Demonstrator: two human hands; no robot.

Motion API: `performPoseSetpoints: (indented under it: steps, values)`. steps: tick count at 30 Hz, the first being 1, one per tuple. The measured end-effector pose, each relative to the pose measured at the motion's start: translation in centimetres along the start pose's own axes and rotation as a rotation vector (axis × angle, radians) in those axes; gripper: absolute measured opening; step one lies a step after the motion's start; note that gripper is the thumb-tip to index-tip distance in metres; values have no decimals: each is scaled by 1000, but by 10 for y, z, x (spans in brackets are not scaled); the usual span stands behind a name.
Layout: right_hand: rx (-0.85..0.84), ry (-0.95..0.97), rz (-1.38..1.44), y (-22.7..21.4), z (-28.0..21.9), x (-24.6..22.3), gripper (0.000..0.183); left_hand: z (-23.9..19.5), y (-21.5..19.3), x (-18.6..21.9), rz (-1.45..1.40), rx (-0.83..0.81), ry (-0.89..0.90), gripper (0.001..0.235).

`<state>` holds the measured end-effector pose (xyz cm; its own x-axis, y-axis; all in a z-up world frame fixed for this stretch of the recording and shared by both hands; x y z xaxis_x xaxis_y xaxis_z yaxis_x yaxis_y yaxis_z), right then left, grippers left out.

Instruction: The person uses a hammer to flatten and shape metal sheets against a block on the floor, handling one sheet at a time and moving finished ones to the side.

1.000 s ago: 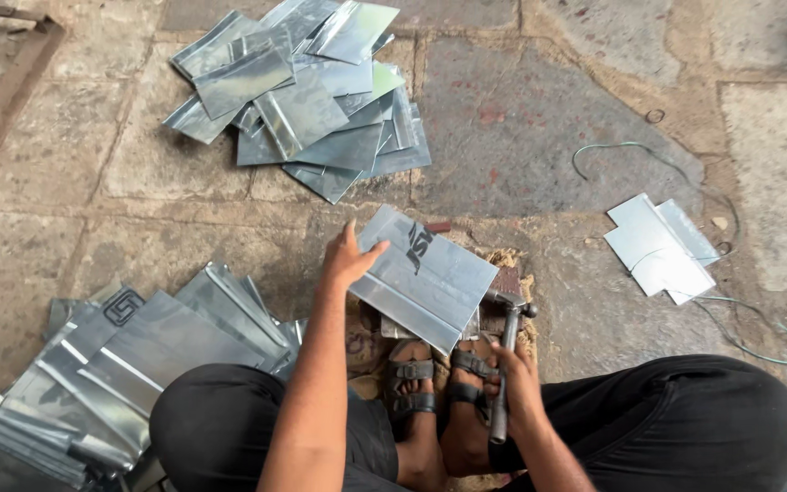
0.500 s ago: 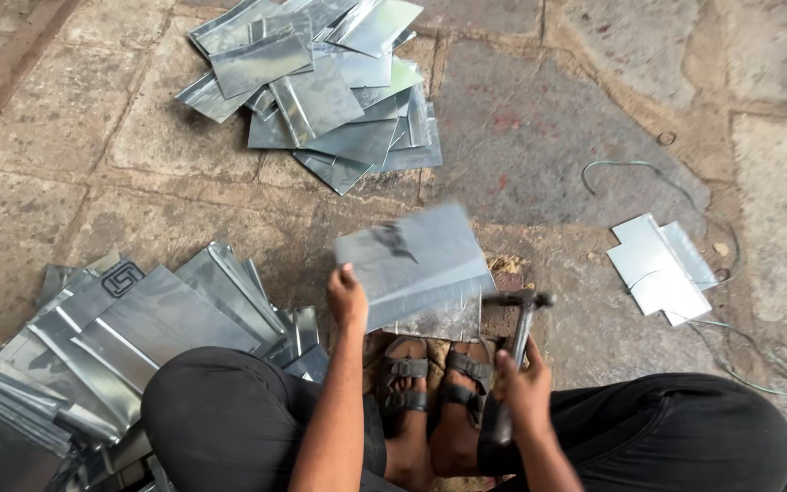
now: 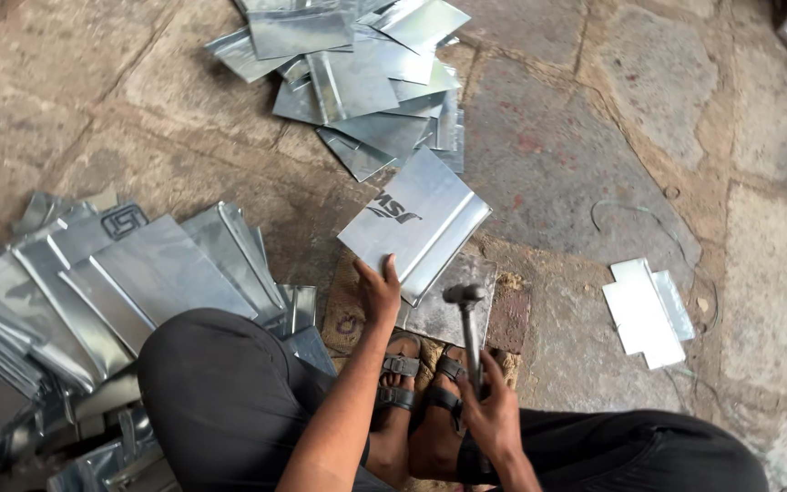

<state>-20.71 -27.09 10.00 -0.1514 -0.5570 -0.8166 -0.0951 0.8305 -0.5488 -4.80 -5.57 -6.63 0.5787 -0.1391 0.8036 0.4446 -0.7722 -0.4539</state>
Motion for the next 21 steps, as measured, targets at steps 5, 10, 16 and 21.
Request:
performPoseSetpoints:
  steps: [5,10,16,21]
  values:
    - [-61,13,-49,14,8,9,62,0,-10,13,-150,-30,-11,73]
    - [-99,57,263,28,11,19,41,1,-40,46,-547,-130,-85,52]
    - [-188,349,580,41,3,34,39,12,-54,63,-904,-392,-82,58]
    - [-183,320,538,48,0,46,43,15,-36,49,-871,-288,-146,53]
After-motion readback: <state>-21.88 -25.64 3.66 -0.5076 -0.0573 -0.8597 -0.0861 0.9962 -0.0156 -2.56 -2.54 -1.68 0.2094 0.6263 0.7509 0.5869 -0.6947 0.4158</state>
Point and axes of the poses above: each hand's wrist, its own z-axis towards the middle knuckle, its own y-axis out of the palm, x = y × z, the point moved 3 cm from there along z, towards the middle knuckle, and after that the axes turned 15 degrees about -y, right-handed, at the moved point
